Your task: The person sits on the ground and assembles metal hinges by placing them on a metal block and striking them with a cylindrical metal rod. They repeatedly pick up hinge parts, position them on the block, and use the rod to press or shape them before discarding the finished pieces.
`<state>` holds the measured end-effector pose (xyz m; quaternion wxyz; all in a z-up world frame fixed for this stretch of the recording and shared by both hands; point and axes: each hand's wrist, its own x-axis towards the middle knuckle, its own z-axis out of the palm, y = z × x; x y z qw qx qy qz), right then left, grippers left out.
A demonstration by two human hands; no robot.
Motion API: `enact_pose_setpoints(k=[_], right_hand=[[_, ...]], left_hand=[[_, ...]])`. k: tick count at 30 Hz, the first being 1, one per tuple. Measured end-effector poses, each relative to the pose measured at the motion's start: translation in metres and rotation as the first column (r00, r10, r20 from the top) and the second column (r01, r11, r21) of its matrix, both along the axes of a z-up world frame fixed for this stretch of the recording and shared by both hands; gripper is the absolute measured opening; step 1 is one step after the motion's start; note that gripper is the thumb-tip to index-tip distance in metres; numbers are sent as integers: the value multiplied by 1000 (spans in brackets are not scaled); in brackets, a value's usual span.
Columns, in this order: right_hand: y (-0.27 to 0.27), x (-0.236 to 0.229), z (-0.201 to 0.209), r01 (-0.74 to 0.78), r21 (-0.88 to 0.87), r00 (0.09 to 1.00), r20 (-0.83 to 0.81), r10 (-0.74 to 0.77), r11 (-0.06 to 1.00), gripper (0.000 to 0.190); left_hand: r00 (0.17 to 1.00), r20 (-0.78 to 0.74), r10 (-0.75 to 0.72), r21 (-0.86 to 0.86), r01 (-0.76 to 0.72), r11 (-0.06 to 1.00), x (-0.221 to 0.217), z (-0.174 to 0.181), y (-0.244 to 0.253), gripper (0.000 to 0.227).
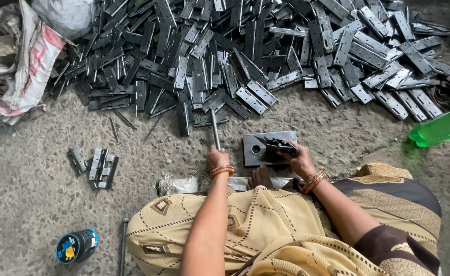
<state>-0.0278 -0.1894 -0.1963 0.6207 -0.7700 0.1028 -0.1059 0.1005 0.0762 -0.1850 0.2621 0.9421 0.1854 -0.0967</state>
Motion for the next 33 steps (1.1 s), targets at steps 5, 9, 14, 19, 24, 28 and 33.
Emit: enact_pose_setpoints(k=[5,9,14,19,24,28,33], right_hand=[[2,-7,12,10,8,995,-96,-9,1000,39],[1,-12,11,21,-49,1000,-5,-21,999,43],[-2,-15,-12,-2,81,999,-33,5,997,41],[-12,-10,-26,117,267,975,-216,-59,957,27],[-27,-18,-14,362,521,899,-414,-141,773,39],[-38,-15,11,431,666,886,-438,-149,608,35],[-65,-42,64,351,779,932,-238,-272,520,28]], left_hand=[[783,365,-505,-104,573,813,-18,23,-40,76],[661,503,-557,-423,750,508,-29,-1,-79,77],[564,553,-613,-356,825,438,-40,-36,-97,53],[680,330,-654,-357,732,581,-33,-16,-109,44],[648,184,-739,-332,749,574,-41,34,-118,61],[725,309,-616,-556,663,501,-61,61,-125,66],[752,435,-495,-748,608,266,-76,53,-110,70]])
